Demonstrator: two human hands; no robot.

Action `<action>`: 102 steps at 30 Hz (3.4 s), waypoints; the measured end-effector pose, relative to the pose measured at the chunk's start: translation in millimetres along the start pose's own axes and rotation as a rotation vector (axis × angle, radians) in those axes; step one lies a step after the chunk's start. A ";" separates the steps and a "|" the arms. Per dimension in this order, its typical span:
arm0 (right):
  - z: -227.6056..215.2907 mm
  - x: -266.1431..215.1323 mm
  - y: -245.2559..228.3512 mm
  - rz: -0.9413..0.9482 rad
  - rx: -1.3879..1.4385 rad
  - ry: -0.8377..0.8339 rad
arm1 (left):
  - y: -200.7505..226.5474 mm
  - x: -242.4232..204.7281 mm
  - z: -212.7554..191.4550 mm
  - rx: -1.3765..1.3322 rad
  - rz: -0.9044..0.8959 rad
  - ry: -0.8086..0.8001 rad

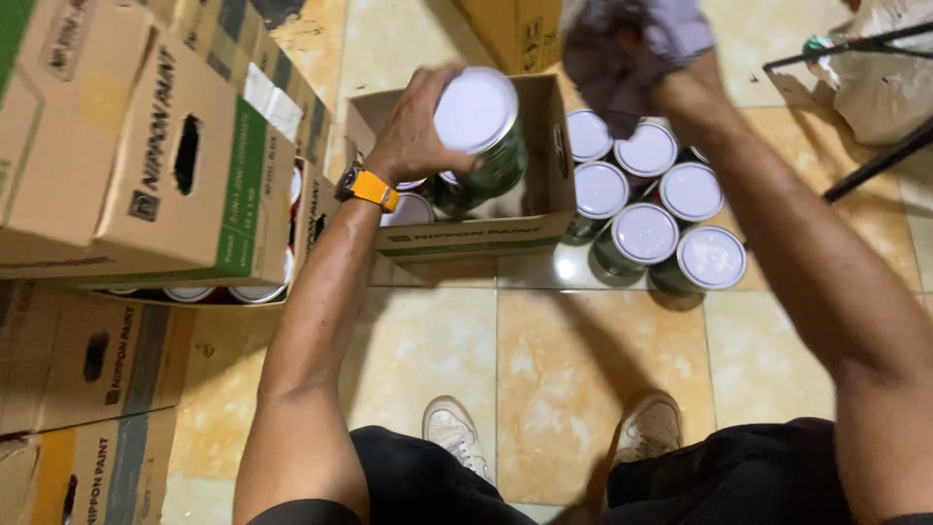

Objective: Clean paint cans with a cloth and pack them into a cardboard box

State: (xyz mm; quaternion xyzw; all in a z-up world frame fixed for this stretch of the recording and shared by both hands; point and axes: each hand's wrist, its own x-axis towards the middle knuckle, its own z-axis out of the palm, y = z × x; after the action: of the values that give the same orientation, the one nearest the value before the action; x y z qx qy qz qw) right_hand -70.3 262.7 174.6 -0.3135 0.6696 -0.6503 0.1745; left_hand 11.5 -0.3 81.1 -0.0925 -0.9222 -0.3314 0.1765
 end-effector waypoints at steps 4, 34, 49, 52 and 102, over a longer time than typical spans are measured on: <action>34.0 19.7 9.1 -0.318 -0.352 -0.065 | 43.3 10.4 -15.0 -0.201 0.194 0.273; 5.9 3.6 -9.5 -0.363 -0.594 -0.206 | 97.5 -2.7 -3.6 -0.229 0.232 0.481; -130.0 11.2 104.0 0.357 -0.387 0.221 | 124.1 -45.4 156.2 -0.071 0.510 -0.122; -123.2 6.8 97.7 0.374 -0.264 0.207 | 113.7 -70.9 214.0 -0.165 0.396 -0.309; -80.4 48.1 112.9 0.585 -0.065 0.292 | -133.6 12.9 153.3 0.876 -0.745 -0.486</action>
State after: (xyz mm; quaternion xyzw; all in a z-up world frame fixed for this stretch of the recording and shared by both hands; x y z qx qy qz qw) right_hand -179.4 288.0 79.8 -0.0169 0.7696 -0.5890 0.2460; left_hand -79.3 -2.8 -101.3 0.2434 -0.9567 0.0688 -0.1444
